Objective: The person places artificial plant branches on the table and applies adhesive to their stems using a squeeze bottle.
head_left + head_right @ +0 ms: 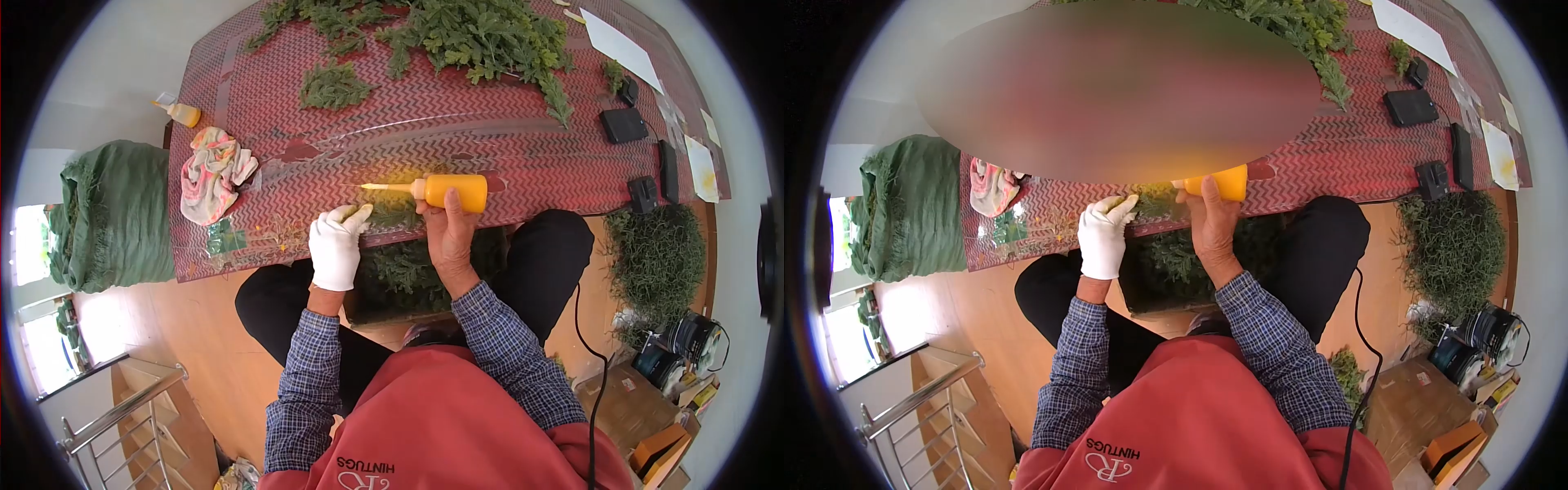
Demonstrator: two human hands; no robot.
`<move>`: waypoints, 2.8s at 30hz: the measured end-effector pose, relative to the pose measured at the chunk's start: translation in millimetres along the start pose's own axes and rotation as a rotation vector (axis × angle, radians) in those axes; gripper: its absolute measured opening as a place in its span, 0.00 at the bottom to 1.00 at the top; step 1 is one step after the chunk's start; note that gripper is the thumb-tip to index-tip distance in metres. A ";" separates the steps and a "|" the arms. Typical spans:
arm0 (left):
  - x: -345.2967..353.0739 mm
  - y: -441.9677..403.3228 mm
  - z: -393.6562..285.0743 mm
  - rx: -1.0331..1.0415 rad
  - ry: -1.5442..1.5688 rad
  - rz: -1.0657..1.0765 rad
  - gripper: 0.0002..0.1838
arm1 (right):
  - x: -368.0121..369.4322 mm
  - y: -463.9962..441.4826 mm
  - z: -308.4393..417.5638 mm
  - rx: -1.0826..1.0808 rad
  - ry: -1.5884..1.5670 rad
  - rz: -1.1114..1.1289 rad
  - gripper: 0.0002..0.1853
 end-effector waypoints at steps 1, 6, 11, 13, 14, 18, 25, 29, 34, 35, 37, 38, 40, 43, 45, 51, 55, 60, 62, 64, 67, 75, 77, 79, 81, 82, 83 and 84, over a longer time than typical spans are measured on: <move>3.8 -0.5 3.5 -0.029 0.025 0.053 0.18 | 1.1 -0.5 -0.5 -0.005 -0.019 0.009 0.13; 13.9 -6.8 22.9 -0.121 0.453 0.144 0.13 | 0.5 -0.6 0.5 -0.004 0.012 0.011 0.13; 29.7 -10.9 48.5 -0.398 0.845 0.399 0.10 | -1.2 -0.6 0.6 -0.017 0.002 -0.001 0.13; 31.7 -13.0 48.3 -0.480 0.787 0.415 0.11 | -0.1 -1.6 -0.2 -0.023 0.004 0.015 0.13; 33.0 -14.6 47.4 -0.518 0.758 0.422 0.11 | -0.5 -1.7 -1.0 -0.021 0.000 0.005 0.13; 27.3 -21.6 38.3 -0.450 0.429 0.232 0.09 | -3.3 -0.8 -2.7 -0.009 -0.002 -0.002 0.13; 8.5 -11.6 -13.1 -0.046 0.063 -0.042 0.14 | -4.6 -1.4 -5.6 0.015 -0.031 0.006 0.11; 17.5 -8.5 -0.4 -0.285 0.145 0.375 0.26 | -7.1 -1.0 -6.4 0.007 -0.039 0.004 0.12; 19.0 2.9 -43.2 0.026 -0.162 0.417 0.40 | -2.7 -0.3 -1.7 -0.016 -0.028 -0.021 0.13; 20.0 4.1 -46.1 -0.001 -0.188 0.423 0.40 | -1.9 -1.1 -2.5 -0.012 -0.027 -0.018 0.13; 20.2 4.7 -53.3 -0.019 -0.260 0.378 0.40 | -3.1 -0.4 -1.3 -0.010 -0.017 -0.020 0.13; 20.2 5.5 -57.1 -0.018 -0.307 0.324 0.40 | -4.6 0.6 -0.1 -0.017 -0.020 -0.028 0.13; 16.2 2.9 -54.0 -0.052 -0.276 0.265 0.38 | -4.7 -1.3 0.1 -0.034 -0.033 -0.036 0.13; 7.4 -7.0 -36.2 -0.028 -0.125 0.126 0.32 | -13.1 -4.2 -3.8 0.065 -0.071 -0.082 0.14; 11.6 -8.0 -25.5 0.040 -0.140 0.072 0.30 | -18.8 -7.1 1.6 0.116 -0.208 -0.127 0.17; 13.9 -21.4 -1.2 -0.082 0.177 0.151 0.31 | -42.1 -33.1 27.3 0.268 -0.770 -0.271 0.30; 17.7 -21.7 22.5 -0.408 0.743 0.351 0.28 | -50.4 -27.3 33.7 0.257 -1.103 -0.484 0.37; 16.9 -3.5 19.4 -0.534 1.313 0.387 0.28 | -52.9 -5.4 25.4 0.320 -0.820 -0.225 0.36; 16.5 2.3 15.0 -0.496 1.391 0.421 0.30 | -31.9 3.0 34.4 0.370 -0.353 -0.127 0.33; 23.6 10.6 14.6 -0.457 1.465 0.452 0.30 | 5.5 2.1 50.5 0.372 0.288 0.031 0.29; 13.9 18.9 -2.1 -0.462 1.481 0.522 0.27 | 44.9 -18.9 60.6 0.252 0.634 0.217 0.22; -1.8 27.3 -32.3 -0.324 1.427 0.738 0.24 | 88.4 -31.4 30.2 0.474 0.701 0.561 0.14; 7.4 33.2 -22.1 -0.328 1.584 0.679 0.24 | 75.6 -31.3 32.4 0.553 0.657 0.430 0.11; 6.7 35.2 -13.6 -0.317 1.783 0.549 0.26 | 66.3 -29.6 33.5 0.503 0.626 0.339 0.10; 2.6 38.9 -9.0 -0.343 1.889 0.414 0.28 | 59.2 -27.0 33.0 0.468 0.582 0.273 0.09; 0.1 40.3 -6.2 -0.357 1.940 0.342 0.29 | 58.7 -26.1 33.7 0.455 0.553 0.250 0.09; -1.3 40.4 -5.7 -0.323 1.959 0.325 0.34 | 58.1 -25.4 34.1 0.443 0.523 0.226 0.08; -5.3 41.8 -4.6 -0.313 1.943 0.285 0.34 | 58.2 -24.8 34.0 0.437 0.516 0.221 0.08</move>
Point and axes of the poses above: each hand's wrist, its own y-axis away from the middle knuckle, its own x-axis out of the palm, z = x × y, the point moved 9 cm from there along -y, towards the middle knuckle, and after that the axes turned 15 degrees about z, right-handed, at the moved point
